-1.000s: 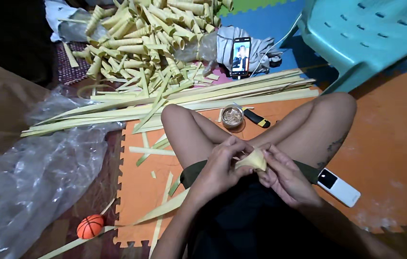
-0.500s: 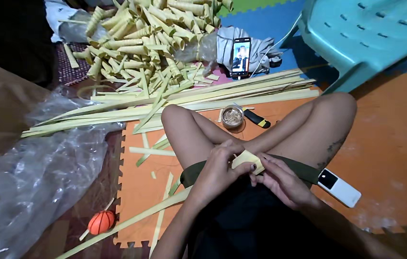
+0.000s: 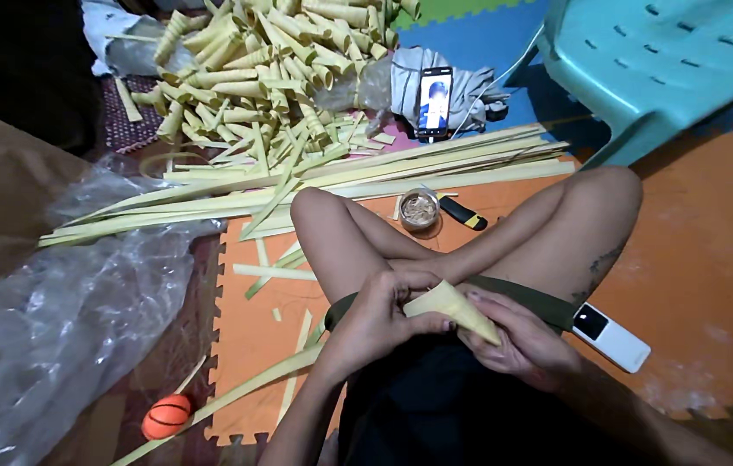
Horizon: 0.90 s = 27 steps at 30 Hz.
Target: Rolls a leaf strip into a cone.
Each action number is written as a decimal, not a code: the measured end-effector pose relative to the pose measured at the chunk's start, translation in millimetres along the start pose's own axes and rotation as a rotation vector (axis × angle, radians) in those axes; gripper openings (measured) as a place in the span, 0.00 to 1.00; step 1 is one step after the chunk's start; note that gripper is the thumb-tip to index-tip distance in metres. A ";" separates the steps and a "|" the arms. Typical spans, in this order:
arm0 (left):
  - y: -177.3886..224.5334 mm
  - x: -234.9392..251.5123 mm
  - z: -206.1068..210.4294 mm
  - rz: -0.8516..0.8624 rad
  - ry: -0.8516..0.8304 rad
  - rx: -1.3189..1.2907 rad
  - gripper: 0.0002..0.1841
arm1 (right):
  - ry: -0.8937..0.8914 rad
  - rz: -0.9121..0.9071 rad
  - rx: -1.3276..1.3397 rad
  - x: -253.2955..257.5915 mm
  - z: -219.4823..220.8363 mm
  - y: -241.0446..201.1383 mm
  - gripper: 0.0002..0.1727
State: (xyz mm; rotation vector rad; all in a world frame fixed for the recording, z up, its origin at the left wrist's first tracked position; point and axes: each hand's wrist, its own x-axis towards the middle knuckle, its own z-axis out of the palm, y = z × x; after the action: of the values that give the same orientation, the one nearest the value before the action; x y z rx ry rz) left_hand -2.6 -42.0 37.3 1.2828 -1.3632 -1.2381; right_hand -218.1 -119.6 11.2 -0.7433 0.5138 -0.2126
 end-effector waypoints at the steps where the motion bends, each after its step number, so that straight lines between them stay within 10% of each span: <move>1: -0.5 -0.2 -1.3 0.009 -0.014 -0.001 0.12 | -0.034 0.034 0.031 -0.5 -1.3 -0.6 0.18; 6: 1.5 -3.4 -5.1 0.000 0.018 -0.019 0.10 | 0.149 -0.639 -0.769 0.1 -4.7 18.9 0.23; 10: 1.0 -4.0 -8.6 0.010 -0.019 -0.028 0.10 | 0.078 -0.150 -0.187 -6.0 3.2 5.4 0.22; 14: 3.5 -4.8 -10.5 0.009 0.020 -0.037 0.09 | 0.213 -0.780 -1.003 -3.7 -7.5 22.4 0.23; 18: 5.5 -5.3 -13.8 -0.017 -0.027 -0.070 0.11 | 0.083 -0.285 -0.292 -9.6 2.5 6.8 0.21; 22: 6.4 -5.9 -16.1 -0.037 0.023 -0.065 0.11 | 0.191 -0.786 -1.016 -4.5 -11.7 20.4 0.23; 27: 7.7 -5.2 -19.2 -0.066 0.000 -0.071 0.12 | 0.120 -0.391 -0.441 -9.8 -5.1 9.4 0.20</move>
State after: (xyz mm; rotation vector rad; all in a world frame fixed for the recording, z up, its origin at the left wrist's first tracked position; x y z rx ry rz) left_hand 15.8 -38.9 47.6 1.2875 -1.2749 -1.3198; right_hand -229.2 -112.3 5.1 -1.2673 0.5317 -0.5204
